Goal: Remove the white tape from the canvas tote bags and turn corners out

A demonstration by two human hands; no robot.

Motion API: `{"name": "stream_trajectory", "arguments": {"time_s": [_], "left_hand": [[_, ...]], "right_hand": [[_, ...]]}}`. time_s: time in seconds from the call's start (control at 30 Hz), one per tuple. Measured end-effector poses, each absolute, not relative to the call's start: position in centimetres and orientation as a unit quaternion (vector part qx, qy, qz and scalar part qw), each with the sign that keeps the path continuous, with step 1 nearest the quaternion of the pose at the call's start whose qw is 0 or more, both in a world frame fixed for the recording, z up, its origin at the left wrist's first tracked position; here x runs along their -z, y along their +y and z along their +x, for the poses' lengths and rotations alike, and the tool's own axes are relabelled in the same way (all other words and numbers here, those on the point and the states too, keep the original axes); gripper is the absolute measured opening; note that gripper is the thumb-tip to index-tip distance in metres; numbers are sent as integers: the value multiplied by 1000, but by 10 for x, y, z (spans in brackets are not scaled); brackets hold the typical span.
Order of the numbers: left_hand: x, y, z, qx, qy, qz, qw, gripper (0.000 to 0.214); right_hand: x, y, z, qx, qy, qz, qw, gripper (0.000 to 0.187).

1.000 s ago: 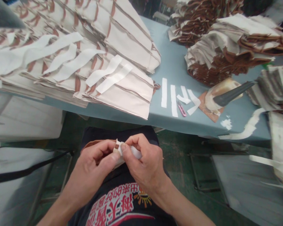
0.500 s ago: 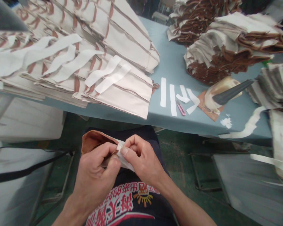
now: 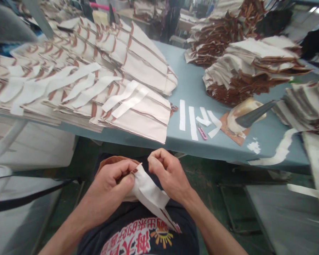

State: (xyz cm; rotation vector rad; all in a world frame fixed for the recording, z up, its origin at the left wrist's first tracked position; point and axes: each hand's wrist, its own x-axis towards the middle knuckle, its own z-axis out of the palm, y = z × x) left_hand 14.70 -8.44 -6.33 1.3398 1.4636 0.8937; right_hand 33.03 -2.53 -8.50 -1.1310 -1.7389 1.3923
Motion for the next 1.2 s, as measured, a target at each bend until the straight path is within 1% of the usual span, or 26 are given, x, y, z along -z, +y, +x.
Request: {"name": "stream_trajectory", "arguments": {"time_s": [0.07, 0.13, 0.23, 0.33, 0.5, 0.53, 0.63, 0.73, 0.9, 1.07, 1.2], "left_hand": [[51, -80, 142, -363, 563, 555, 493, 24], [42, -77, 139, -364, 539, 568, 505, 24], [34, -73, 137, -365, 526, 571, 514, 24], [30, -72, 138, -352, 525, 586, 507, 25], [27, -81, 141, -337, 547, 631, 435, 27], [28, -84, 141, -339, 550, 635, 423, 27], [33, -92, 140, -350, 565, 645, 377, 22], [40, -97, 139, -351, 581, 650, 343, 18], [44, -98, 140, -380, 578, 660, 293, 15], [50, -103, 145, -389, 591, 654, 269, 17], [67, -111, 144, -404, 590, 659, 234, 23]], "right_hand": [[67, -16, 337, -496, -710, -364, 343, 16], [49, -9, 341, -472, -755, -295, 347, 24], [33, 1, 344, -458, -803, -212, 319, 30], [32, 9, 340, -432, -842, -152, 286, 31], [34, 13, 331, -362, -886, -158, 244, 7], [33, 12, 330, -350, -893, -162, 233, 6], [30, 8, 328, -336, -903, -182, 197, 17], [29, 4, 328, -378, -888, -192, 180, 19], [36, -3, 323, -470, -828, -236, 195, 19], [50, -19, 316, -563, -733, -319, 209, 11], [58, -33, 312, -652, -628, -356, 233, 14]]}}
